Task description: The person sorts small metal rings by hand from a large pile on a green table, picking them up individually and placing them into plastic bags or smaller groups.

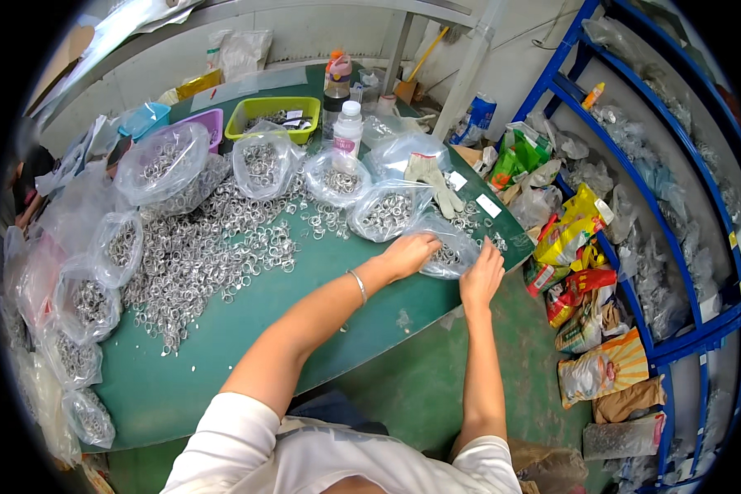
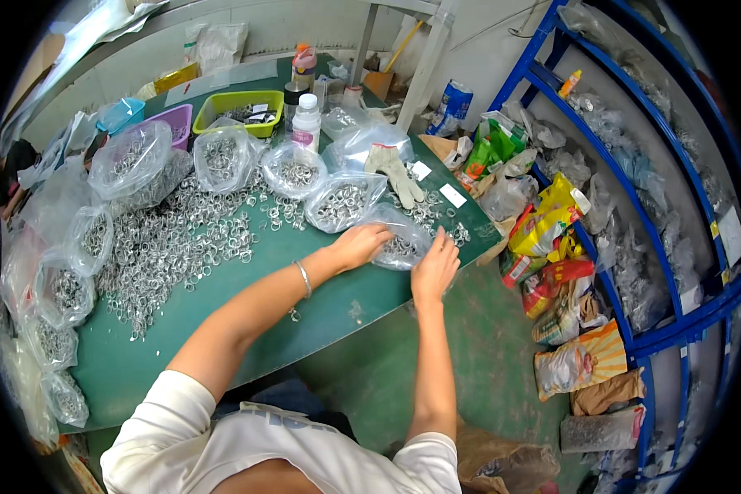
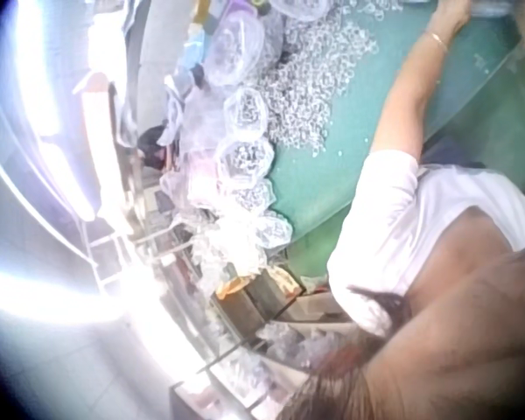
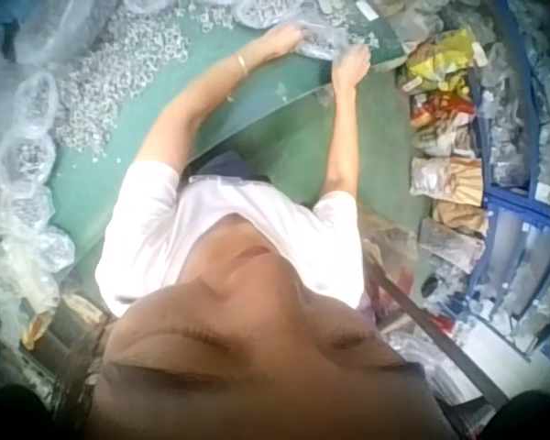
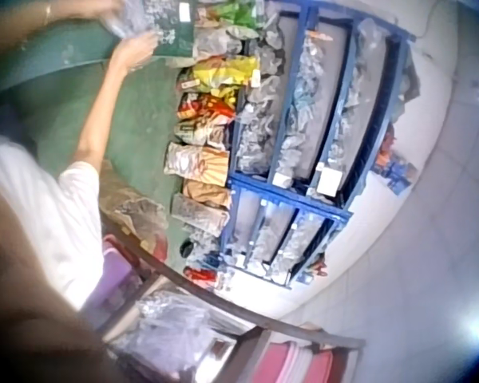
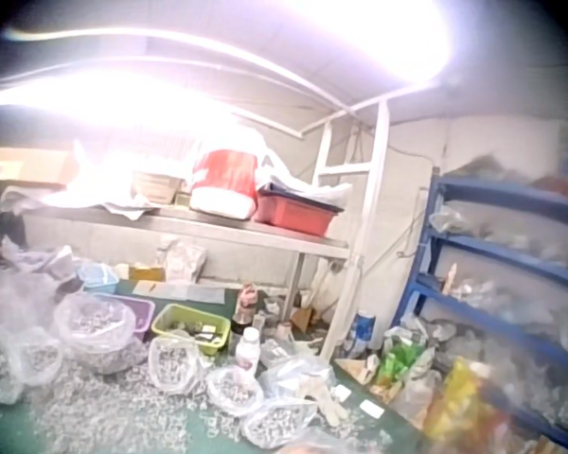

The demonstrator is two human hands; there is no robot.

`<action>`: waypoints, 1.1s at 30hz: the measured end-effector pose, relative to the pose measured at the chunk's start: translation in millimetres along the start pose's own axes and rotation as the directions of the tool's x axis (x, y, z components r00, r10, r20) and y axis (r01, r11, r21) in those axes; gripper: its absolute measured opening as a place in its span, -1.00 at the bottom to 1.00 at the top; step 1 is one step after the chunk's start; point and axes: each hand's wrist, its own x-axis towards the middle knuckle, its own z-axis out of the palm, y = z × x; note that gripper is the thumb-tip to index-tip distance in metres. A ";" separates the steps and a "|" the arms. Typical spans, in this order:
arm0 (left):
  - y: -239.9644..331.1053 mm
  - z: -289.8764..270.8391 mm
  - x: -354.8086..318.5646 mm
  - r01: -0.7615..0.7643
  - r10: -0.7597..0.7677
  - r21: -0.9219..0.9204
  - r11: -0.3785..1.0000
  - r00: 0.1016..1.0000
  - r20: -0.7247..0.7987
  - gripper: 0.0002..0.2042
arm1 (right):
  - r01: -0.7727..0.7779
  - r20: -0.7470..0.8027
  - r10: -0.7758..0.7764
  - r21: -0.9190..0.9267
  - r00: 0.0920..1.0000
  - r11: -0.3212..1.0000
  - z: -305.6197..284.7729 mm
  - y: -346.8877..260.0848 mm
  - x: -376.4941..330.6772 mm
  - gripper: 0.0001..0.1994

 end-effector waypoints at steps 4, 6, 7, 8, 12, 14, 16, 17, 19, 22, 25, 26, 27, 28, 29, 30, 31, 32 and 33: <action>13.8 -17.0 13.2 0.129 -0.131 0.060 0.990 0.991 0.029 -0.64 | 0.377 -0.281 -0.333 0.122 0.900 0.918 -2.3 -23.3 -7.1 -0.56; 9.9 -22.8 24.1 0.033 -0.040 0.085 0.996 0.995 0.088 -0.62 | 0.505 -0.194 -0.470 0.218 0.861 0.835 9.0 -15.7 -6.5 -0.53; 9.9 -25.6 27.7 -0.013 0.002 0.094 0.995 0.993 0.122 -0.60 | 0.450 -0.076 -0.446 0.259 0.892 0.855 10.8 -14.1 -5.8 -0.49; 11.8 -26.8 30.4 0.019 -0.030 0.070 0.997 0.986 0.161 -0.59 | 0.262 0.074 -0.286 0.239 0.955 0.935 10.6 -10.1 -4.9 -0.49; 16.2 -15.7 35.7 0.112 0.028 0.246 0.963 0.864 -0.502 -0.71 | -0.002 0.185 -0.015 0.094 0.983 0.996 6.7 -8.4 1.0 -0.45; 4.7 -7.5 32.5 0.210 -0.161 0.223 0.952 0.962 -0.218 -0.75 | 0.087 0.059 -0.083 -0.070 0.995 0.994 -0.2 -16.2 4.7 -0.34; 10.3 -5.4 34.7 0.379 -0.373 0.020 0.925 0.917 -0.140 -0.87 | -0.148 0.039 0.154 -0.126 0.987 0.981 5.6 -12.8 2.4 -0.29; 4.8 -4.2 39.3 0.459 -0.489 -0.197 0.866 0.861 -0.144 -0.89 | -0.262 0.026 0.269 -0.150 0.963 0.953 12.1 -9.8 0.6 -0.27; -4.5 3.6 52.7 0.514 -0.675 -0.597 0.616 0.735 -0.063 -0.87 | -0.490 0.156 0.475 0.080 0.866 0.868 39.6 31.8 2.6 -0.32; -5.8 7.1 54.0 0.337 -0.745 -0.934 -0.119 0.591 0.309 -0.86 | -0.821 0.703 0.428 0.455 0.569 0.344 43.8 66.2 16.1 -0.55; -11.6 -0.3 46.0 0.185 -0.653 -0.820 -0.541 0.522 0.549 -0.82 | -0.595 0.859 0.282 0.501 0.426 -0.629 24.1 54.0 26.3 -0.72; -15.8 0.0 42.0 0.152 -0.585 -0.754 -0.639 0.541 0.604 -0.81 | -0.449 0.886 0.249 0.420 0.392 -0.788 21.3 55.1 32.7 -0.74; -19.9 2.5 36.7 0.120 -0.511 -0.674 -0.729 0.561 0.652 -0.80 | -0.443 0.903 0.233 0.385 0.360 -0.810 18.5 56.8 34.5 -0.75; -23.7 -0.6 30.8 0.085 -0.461 -0.635 -0.767 0.615 0.639 -0.76 | -0.444 0.915 0.202 0.351 0.348 -0.824 7.7 43.6 36.5 -0.81; -27.7 -4.6 25.0 0.063 -0.500 -0.649 -0.758 0.583 0.641 -0.75 | -0.445 0.926 0.170 0.315 0.336 -0.838 -2.8 30.0 37.0 -0.86; -21.2 -10.6 28.0 0.055 -0.518 -0.651 -0.757 0.559 0.648 -0.75 | -0.495 0.925 0.105 0.288 0.365 -0.820 -5.1 33.6 32.1 -0.89; -11.5 -19.6 27.1 0.045 -0.538 -0.654 -0.755 0.528 0.657 -0.75 | -0.544 0.923 0.034 0.256 0.384 -0.799 -5.8 37.2 22.0 -0.90; 17.3 -41.3 31.1 0.148 -0.506 -0.659 -0.737 0.526 0.684 -0.75 | -0.583 0.918 -0.013 0.240 0.395 -0.776 -9.5 48.8 10.2 -0.86; 9.1 -46.9 23.5 0.325 -0.414 -0.687 -0.650 0.607 0.679 -0.75 | -0.595 0.919 -0.037 0.223 0.392 -0.772 -15.5 40.9 11.4 -0.85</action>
